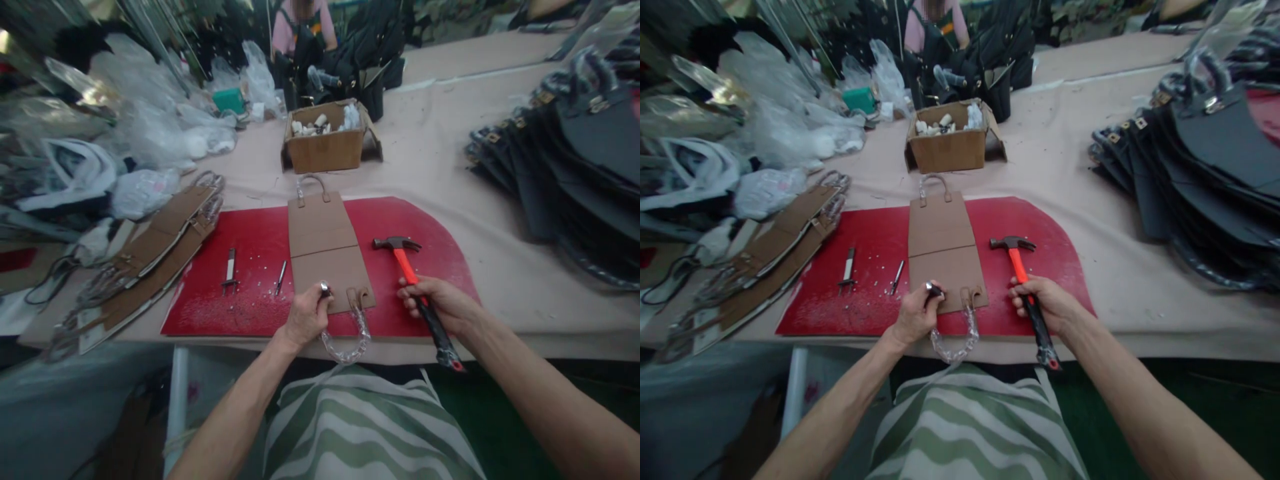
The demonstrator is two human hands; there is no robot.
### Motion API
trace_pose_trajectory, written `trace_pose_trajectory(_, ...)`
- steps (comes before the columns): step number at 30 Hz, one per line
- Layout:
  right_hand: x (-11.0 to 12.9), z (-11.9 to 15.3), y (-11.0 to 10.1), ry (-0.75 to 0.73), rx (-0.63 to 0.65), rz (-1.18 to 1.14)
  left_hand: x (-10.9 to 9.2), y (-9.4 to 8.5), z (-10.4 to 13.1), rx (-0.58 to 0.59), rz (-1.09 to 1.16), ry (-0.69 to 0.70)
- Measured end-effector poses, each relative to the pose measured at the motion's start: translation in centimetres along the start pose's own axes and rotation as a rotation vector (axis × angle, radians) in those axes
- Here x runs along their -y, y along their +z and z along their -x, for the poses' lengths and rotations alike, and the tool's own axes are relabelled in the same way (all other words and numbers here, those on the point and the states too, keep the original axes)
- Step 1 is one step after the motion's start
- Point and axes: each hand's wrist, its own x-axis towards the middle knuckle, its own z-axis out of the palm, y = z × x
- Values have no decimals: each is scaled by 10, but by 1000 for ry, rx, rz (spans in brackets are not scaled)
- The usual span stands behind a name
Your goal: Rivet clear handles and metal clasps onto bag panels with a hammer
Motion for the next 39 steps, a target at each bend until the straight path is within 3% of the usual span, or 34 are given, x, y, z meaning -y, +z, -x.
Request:
trace_pose_trajectory(3,7,4,15,51,27,-238,0,0,0,-18,-7,12)
trace_pose_trajectory(6,17,21,29,-87,-38,-176,-1,-1,-2,1,-32,25)
trace_pose_trajectory(10,39,59,38,-465,-123,184,-2,-3,-5,29,-5,12)
trace_pose_trajectory(13,48,77,39,-646,-162,500,-2,-4,-8,21,51,-13)
trace_pose_trajectory(16,44,81,41,-671,-145,684,-2,-4,-8,13,90,-36)
trace_pose_trajectory(26,22,73,49,-714,-112,981,-4,-3,-7,11,17,-16)
trace_pose_trajectory(30,33,76,46,-740,-116,1092,-3,-2,-7,16,30,-7)
trace_pose_trajectory(32,49,88,47,-815,-155,1095,-3,-2,-7,11,23,0)
trace_pose_trajectory(35,70,112,51,-989,-327,956,-4,-1,-6,0,12,-7)
trace_pose_trajectory(37,70,118,52,-1102,-468,840,-4,0,-5,-1,4,-17)
trace_pose_trajectory(39,60,114,51,-1166,-453,910,-3,1,-5,0,-1,-24)
